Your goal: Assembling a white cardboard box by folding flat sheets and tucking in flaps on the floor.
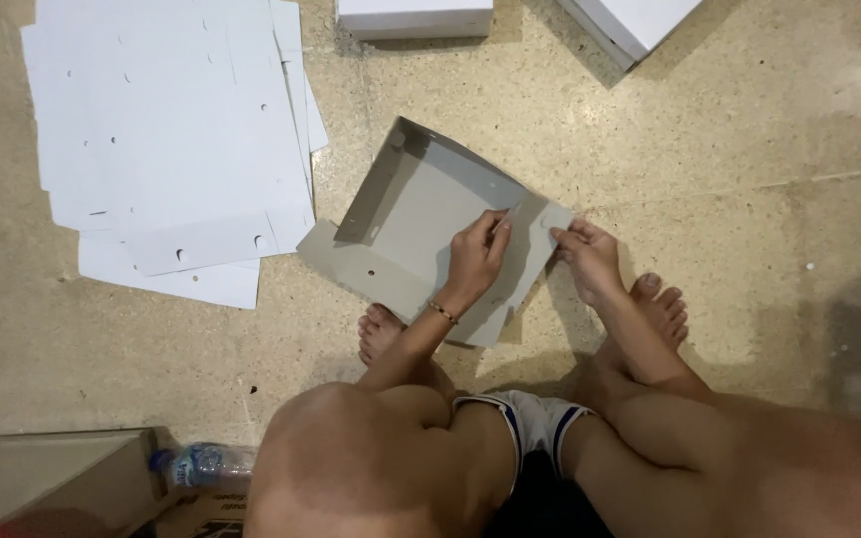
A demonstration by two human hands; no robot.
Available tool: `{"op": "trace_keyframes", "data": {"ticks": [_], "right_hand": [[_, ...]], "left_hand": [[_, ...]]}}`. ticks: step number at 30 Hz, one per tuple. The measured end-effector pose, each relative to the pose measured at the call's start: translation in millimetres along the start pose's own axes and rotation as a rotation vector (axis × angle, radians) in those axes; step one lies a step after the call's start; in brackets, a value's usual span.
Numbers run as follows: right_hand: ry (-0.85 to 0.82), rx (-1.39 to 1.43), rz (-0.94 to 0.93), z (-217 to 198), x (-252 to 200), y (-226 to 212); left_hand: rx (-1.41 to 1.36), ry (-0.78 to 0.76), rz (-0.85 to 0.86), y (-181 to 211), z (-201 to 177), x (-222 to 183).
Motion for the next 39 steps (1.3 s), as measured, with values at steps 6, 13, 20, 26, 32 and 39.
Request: {"op": "trace_keyframes", "data": {"ticks": [6,13,20,26,32,39], "right_hand": [[0.041,0.256,0.127,24,-30,-39],[-0.024,0.2,0.091,30,-32,-39],[0.063,0.185,0.036,27,-20,-19],[0.068,0.153,0.018,26,-19,-16],[0.082,0.152,0.0,18,-7,9],[0.052,0.079,-0.013,13,-4,19]], "left_hand": [[0.452,0.131,0.372,-1,5,-2],[0.417,0.116,0.356,-7,12,-5],[0.43,0.08,0.36,4,12,-8],[0.421,0.051,0.361,0,16,-9],[0.429,0.023,0.371,1,19,-9],[0.409,0.059,0.459,5,23,-14]]}}
Point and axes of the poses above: each hand's wrist, its own x-axis towards the middle knuckle, its own z-axis out of the palm, y = z × x, the point moved 6 cm from there along x, towards the middle knuckle, and after that the axes turned 7 degrees about -z, right-handed, at the moved point
